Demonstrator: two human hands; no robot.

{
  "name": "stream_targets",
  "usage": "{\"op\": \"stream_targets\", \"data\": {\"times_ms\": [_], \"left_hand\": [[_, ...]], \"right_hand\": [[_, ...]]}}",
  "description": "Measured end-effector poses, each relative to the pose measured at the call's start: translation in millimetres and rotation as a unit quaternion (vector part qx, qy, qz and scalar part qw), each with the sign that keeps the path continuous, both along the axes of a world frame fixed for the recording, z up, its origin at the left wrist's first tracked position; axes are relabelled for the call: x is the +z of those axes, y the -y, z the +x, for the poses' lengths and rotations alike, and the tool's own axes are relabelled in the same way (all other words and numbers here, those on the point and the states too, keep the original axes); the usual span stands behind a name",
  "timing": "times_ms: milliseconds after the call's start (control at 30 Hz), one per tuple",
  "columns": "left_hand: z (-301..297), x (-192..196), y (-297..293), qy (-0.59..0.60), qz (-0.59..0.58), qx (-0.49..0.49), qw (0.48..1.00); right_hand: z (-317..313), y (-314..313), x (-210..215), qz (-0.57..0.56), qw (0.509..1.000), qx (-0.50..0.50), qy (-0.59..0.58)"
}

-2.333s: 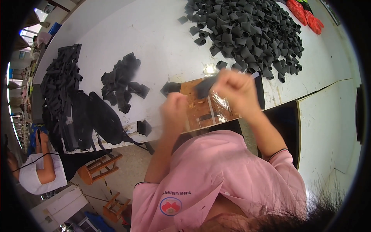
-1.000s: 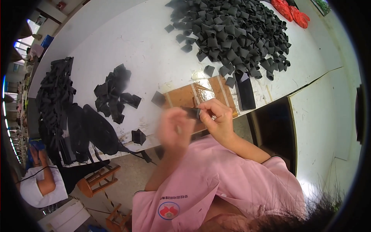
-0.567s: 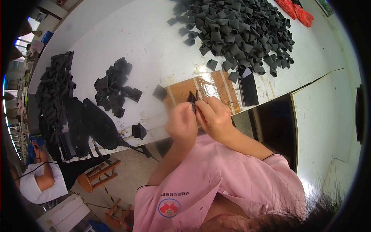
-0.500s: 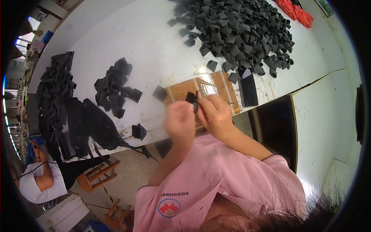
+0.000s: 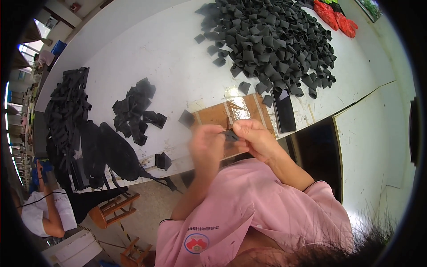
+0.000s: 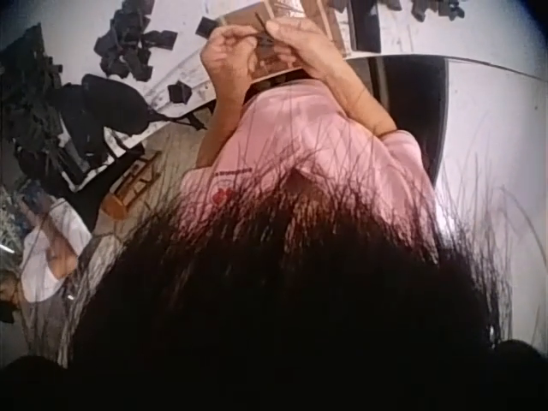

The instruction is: Assembling small black foam or rubber components at a manufacturing workbench.

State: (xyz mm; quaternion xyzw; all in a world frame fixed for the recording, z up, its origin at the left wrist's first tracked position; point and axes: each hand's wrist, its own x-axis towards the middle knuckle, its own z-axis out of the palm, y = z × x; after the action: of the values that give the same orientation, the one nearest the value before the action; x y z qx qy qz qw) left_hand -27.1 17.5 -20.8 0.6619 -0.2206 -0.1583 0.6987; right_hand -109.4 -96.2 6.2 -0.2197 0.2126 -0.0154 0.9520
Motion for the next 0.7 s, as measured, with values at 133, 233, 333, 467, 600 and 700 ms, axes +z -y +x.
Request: {"op": "stream_targets", "data": {"times_ms": [133, 233, 333, 467, 600, 700], "left_hand": [[28, 32, 5, -0.511, -0.305, -0.278, 0.753], [33, 30, 3, -0.580, -0.362, -0.304, 0.664], [31, -3, 2, -0.482, -0.212, -0.234, 0.817], [26, 1, 6, -0.452, -0.212, -0.198, 0.844], [25, 4, 13, -0.330, -0.187, -0.160, 0.911], [22, 13, 18, -0.113, -0.124, -0.111, 0.979]], "right_hand": [[12, 18, 24, -0.354, 0.933, 0.015, 0.065], [31, 28, 24, -0.315, 0.946, 0.062, 0.054], [26, 32, -18, -0.272, 0.956, 0.079, 0.076], [25, 31, -17, -0.314, 0.944, 0.068, 0.074], [26, 34, -8, -0.399, 0.914, 0.063, 0.045], [20, 31, -7, -0.497, 0.867, 0.019, 0.041]]}}
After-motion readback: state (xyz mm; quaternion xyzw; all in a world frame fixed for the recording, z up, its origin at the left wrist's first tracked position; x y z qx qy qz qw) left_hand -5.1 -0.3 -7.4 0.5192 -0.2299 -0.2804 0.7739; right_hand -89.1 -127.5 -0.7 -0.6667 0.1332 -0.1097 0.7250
